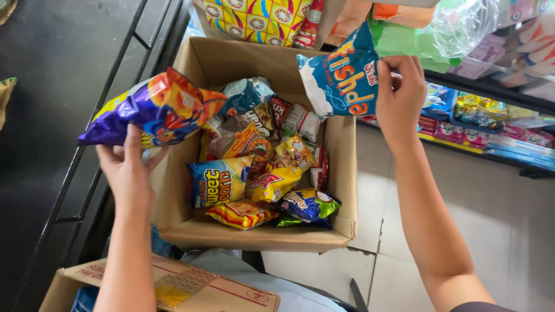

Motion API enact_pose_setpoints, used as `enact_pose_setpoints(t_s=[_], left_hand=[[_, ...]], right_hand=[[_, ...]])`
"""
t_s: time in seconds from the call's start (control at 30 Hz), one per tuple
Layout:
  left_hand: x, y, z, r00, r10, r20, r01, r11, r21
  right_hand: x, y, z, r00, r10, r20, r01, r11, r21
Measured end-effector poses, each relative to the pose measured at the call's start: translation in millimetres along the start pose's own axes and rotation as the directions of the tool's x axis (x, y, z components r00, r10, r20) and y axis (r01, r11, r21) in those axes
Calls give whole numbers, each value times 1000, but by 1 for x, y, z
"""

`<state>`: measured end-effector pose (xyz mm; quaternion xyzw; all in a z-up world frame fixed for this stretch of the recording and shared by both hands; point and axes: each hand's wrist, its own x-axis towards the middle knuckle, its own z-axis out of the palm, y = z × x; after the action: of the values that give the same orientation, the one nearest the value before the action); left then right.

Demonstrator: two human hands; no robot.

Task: Organizing and sorting various snack bags into different cardboard boxes in a store.

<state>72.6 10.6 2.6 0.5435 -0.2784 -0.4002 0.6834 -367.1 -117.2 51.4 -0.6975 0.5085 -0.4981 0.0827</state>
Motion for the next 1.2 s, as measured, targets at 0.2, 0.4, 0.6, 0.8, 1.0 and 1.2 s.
enact_pose_setpoints(t_s=[0.2, 0.4, 0.6, 0.8, 1.0, 1.2], left_hand=[[6, 8, 55, 984, -168, -65, 179, 948, 263], [27, -69, 79, 991, -87, 98, 48, 936, 350], [-60, 87, 28, 965, -28, 261, -133, 803, 581], [-204, 245, -98, 932, 194, 305, -359, 388, 849], [-354, 297, -184, 947, 287, 142, -214, 235, 948], [-488, 290, -237, 960, 253, -120, 41, 298, 954]], right_hand=[[-21, 31, 27, 994, 96, 61, -100, 993, 67], [-46, 9, 63, 873, 249, 419, -384, 881, 277], [-69, -34, 55, 766, 58, 641, -327, 893, 310], [-88, -107, 70, 641, -83, 763, -350, 853, 387], [-110, -284, 51, 530, -373, 761, -175, 831, 528], [-185, -441, 27, 188, -687, 702, -3, 715, 700]])
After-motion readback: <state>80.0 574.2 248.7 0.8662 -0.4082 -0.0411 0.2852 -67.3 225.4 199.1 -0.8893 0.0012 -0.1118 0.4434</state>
